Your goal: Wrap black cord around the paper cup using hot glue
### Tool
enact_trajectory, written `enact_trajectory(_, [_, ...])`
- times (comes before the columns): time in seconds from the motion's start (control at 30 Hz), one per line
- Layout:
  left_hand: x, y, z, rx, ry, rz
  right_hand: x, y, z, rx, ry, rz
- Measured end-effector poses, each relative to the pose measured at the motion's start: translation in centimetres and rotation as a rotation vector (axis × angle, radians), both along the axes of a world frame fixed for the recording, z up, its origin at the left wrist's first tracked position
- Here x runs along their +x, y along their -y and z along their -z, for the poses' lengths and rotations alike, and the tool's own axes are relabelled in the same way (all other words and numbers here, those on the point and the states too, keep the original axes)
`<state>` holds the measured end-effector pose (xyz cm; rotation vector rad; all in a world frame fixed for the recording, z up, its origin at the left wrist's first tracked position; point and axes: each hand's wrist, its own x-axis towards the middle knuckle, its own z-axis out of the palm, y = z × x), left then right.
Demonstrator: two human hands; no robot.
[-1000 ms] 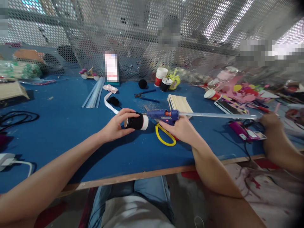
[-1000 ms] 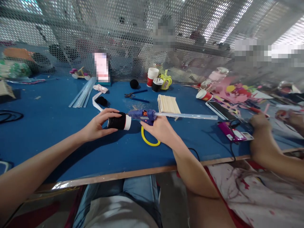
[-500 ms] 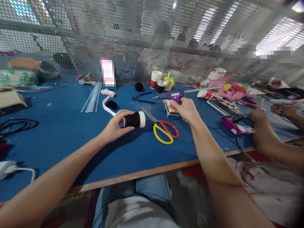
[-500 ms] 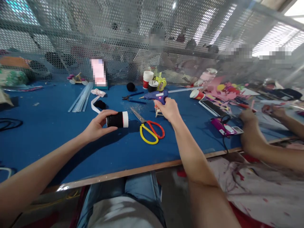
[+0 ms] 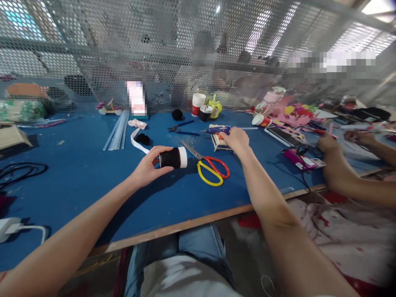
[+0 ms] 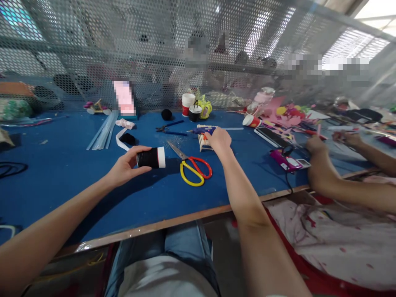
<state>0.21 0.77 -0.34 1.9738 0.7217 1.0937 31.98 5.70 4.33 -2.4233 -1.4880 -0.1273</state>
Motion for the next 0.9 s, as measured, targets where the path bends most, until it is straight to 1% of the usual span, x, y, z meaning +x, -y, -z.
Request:
enact_trajectory(0.07, [0.0, 0.0, 0.0, 0.013, -0.003, 0.006, -0.6, 0.6, -0.3, 0.129, 0.059, -0.044])
enact_trajectory(0.1, [0.0, 0.0, 0.0, 0.025, -0.006, 0.01, -1.1, 1.1, -0.6, 0.207, 0.071, -0.116])
enact_trajectory(0.17, [0.0, 0.1, -0.1, 0.064, -0.027, 0.028, -2.6, 2.0, -1.1, 0.322, 0.005, -0.352])
enact_trajectory(0.2, [0.0, 0.2, -0.2, 0.093, -0.046, 0.039, -3.6, 2.6, -1.4, 0.328, -0.081, -0.506])
enact_trajectory(0.23, [0.1, 0.3, -0.3, 0.129, -0.072, 0.05, -4.7, 3.1, -1.7, 0.305, -0.189, -0.648])
enact_trajectory(0.27, [0.1, 0.5, -0.5, 0.171, -0.106, 0.06, -5.9, 3.7, -1.9, 0.243, -0.304, -0.769])
enact_trajectory(0.3, [0.2, 0.8, -0.7, 0.219, -0.142, 0.066, -7.0, 4.2, -2.1, 0.167, -0.409, -0.859])
enact_trajectory(0.37, [0.4, 1.3, -1.1, 0.298, -0.242, 0.083, -9.0, 5.0, -2.3, -0.023, -0.555, -0.952])
enact_trajectory(0.43, [0.6, 1.8, -1.3, 0.352, -0.31, 0.095, -10.3, 5.5, -2.3, -0.136, -0.603, -1.016])
enact_trajectory(0.47, [0.7, 2.0, -1.4, 0.372, -0.32, 0.087, -10.7, 5.7, -2.3, -0.154, -0.603, -1.043])
enact_trajectory(0.53, [0.9, 2.2, -1.4, 0.408, -0.326, 0.072, -11.0, 6.0, -2.3, -0.146, -0.592, -1.072])
enact_trajectory(0.67, [1.0, 2.3, -1.2, 0.42, -0.318, 0.034, -10.8, 6.5, -2.5, -0.09, -0.583, -1.034])
enact_trajectory(0.8, [1.0, 2.1, -0.9, 0.381, -0.31, 0.0, -10.7, 7.2, -2.7, -0.048, -0.466, -0.985])
enact_trajectory(0.9, [0.9, 2.0, -0.8, 0.378, -0.32, -0.003, -11.1, 7.5, -2.6, -0.033, -0.365, -1.027])
